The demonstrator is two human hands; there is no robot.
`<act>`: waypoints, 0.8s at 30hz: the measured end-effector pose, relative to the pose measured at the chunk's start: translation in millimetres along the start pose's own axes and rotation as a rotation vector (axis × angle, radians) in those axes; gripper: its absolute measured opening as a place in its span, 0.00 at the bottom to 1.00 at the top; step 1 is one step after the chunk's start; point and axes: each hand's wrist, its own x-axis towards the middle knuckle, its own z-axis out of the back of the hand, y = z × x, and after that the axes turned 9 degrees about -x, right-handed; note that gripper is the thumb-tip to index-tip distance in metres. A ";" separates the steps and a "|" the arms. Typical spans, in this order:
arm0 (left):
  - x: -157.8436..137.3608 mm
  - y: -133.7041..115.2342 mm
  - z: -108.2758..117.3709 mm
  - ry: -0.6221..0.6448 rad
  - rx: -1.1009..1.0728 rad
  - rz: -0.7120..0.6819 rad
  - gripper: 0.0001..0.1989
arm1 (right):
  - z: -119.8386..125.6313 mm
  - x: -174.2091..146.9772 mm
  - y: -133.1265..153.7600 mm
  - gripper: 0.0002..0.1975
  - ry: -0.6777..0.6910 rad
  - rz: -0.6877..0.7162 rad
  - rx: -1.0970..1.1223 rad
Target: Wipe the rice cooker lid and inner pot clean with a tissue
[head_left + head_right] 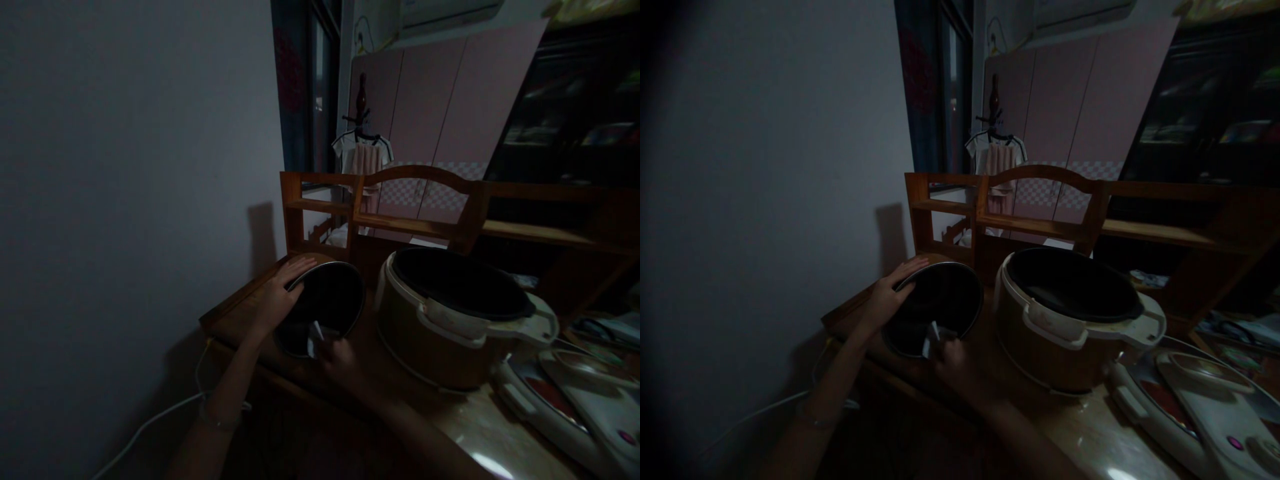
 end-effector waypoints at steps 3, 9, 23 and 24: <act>0.1 0.4 -0.6 -0.005 0.004 0.002 0.24 | 0.7 6.0 19.6 0.15 0.023 -0.041 0.144; 1.2 1.6 -1.4 -0.018 0.004 -0.006 0.24 | 11.9 15.5 44.3 0.19 0.094 -0.004 0.426; -1.0 -1.2 2.7 -0.021 -0.040 -0.019 0.23 | 23.8 4.9 34.3 0.21 0.123 0.171 0.489; -1.2 -0.8 3.0 -0.020 -0.044 -0.018 0.23 | 22.1 4.6 30.8 0.21 0.119 0.186 0.467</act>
